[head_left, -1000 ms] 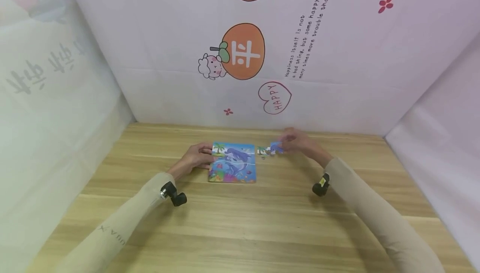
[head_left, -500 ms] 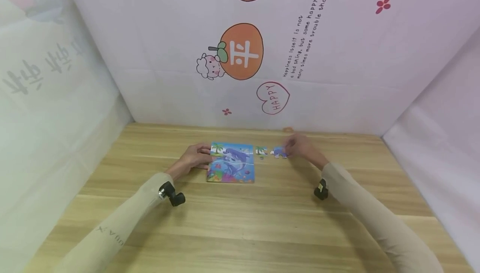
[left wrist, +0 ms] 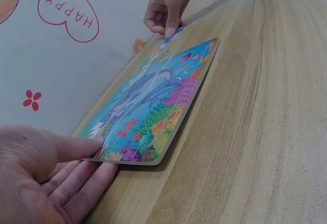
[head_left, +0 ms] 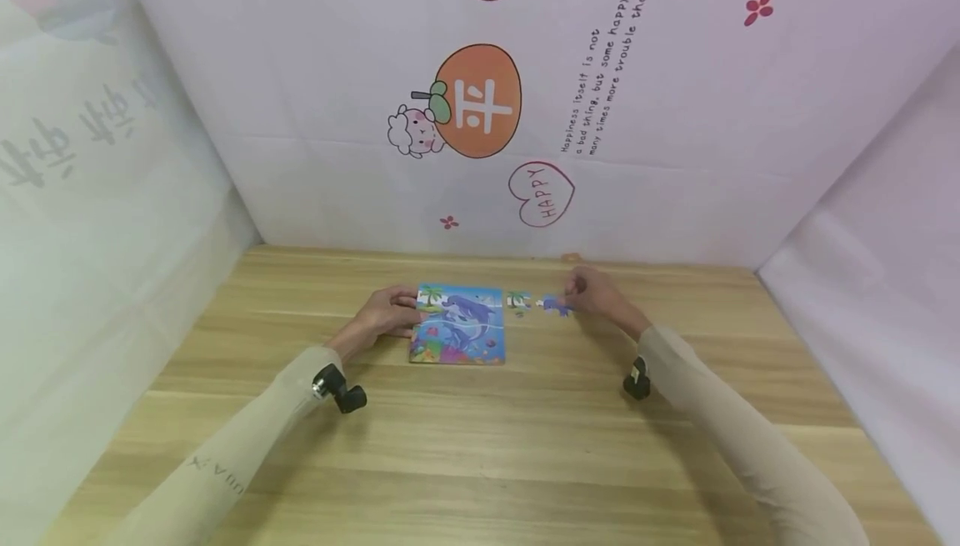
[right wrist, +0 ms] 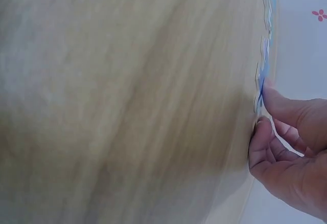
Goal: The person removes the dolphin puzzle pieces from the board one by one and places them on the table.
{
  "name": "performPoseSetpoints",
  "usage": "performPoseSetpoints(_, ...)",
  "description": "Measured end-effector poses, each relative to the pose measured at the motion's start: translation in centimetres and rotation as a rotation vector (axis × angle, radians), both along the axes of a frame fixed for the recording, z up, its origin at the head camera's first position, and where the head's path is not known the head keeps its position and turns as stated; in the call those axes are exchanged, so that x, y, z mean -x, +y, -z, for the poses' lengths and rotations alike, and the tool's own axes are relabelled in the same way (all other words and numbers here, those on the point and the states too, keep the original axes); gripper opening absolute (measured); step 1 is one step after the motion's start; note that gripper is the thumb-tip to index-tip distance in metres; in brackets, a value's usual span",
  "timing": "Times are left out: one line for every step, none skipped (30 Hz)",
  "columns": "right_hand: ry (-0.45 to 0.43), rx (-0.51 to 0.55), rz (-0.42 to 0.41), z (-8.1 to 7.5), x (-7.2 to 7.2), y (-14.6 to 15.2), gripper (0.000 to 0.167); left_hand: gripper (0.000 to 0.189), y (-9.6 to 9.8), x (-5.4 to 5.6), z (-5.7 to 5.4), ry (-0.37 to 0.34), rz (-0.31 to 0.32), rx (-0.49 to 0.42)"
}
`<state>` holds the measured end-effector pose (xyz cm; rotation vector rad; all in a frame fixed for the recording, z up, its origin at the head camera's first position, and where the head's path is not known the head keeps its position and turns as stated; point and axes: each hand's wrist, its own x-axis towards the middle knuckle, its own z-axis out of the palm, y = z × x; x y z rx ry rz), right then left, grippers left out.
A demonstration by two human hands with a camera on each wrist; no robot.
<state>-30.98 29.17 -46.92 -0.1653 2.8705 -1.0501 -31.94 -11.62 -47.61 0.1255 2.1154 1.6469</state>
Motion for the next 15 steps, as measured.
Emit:
performPoseSetpoints(0.006,0.008,0.002,0.03,0.05,0.01,0.027,0.06,-0.01,0.0,0.0,0.001,-0.001,-0.003)
performPoseSetpoints(0.011,0.012,-0.001,0.02,0.06,0.03,0.028,0.06,-0.01,0.0,0.0,0.001,-0.002,-0.005)
performPoseSetpoints(0.017,0.013,-0.001,0.01,0.09,0.04,0.029,0.06,0.0,-0.01,0.01,0.0,-0.002,-0.007)
performPoseSetpoints(0.02,0.009,-0.004,-0.02,0.09,0.05,0.03,0.06,0.01,-0.03,-0.01,-0.002,-0.002,-0.008)
performPoseSetpoints(0.017,0.011,-0.002,-0.04,0.09,0.08,0.03,0.061,0.03,-0.07,-0.03,-0.003,-0.001,-0.007)
performPoseSetpoints(0.018,0.008,-0.009,-0.11,0.1,0.12,0.03,0.061,0.04,-0.11,-0.04,-0.005,0.002,-0.008)
performPoseSetpoints(0.017,0.003,-0.011,-0.15,0.1,0.14,0.03,0.061,0.06,-0.15,-0.06,-0.007,0.002,-0.006)
performPoseSetpoints(0.013,0.001,-0.017,-0.21,0.11,0.16,0.028,0.061,0.08,-0.18,-0.08,-0.008,0.001,-0.005)
performPoseSetpoints(0.011,0.001,-0.022,-0.28,0.11,0.16,0.027,0.061,0.09,-0.21,-0.1,-0.008,0.0,-0.004)
performPoseSetpoints(0.015,-0.003,-0.027,-0.34,0.15,0.18,0.024,0.061,0.1,-0.25,-0.13,-0.008,0.0,-0.003)
performPoseSetpoints(0.02,0.003,-0.031,-0.44,0.18,0.15,0.021,0.061,0.1,-0.26,-0.14,-0.008,0.0,-0.001)
performPoseSetpoints(0.036,0.006,-0.042,-0.59,0.2,0.1,0.018,0.061,0.09,-0.27,-0.16,-0.01,-0.003,-0.001)
performPoseSetpoints(0.047,0.009,-0.044,-0.66,0.24,0.0,0.015,0.061,0.07,-0.25,-0.17,-0.009,-0.004,0.001)
performPoseSetpoints(0.061,0.016,-0.054,-0.78,0.27,-0.14,0.013,0.061,0.05,-0.24,-0.18,-0.012,-0.008,0.003)
performPoseSetpoints(0.077,0.021,-0.061,-0.9,0.31,-0.34,0.011,0.061,0.01,-0.22,-0.19,-0.013,-0.011,0.005)
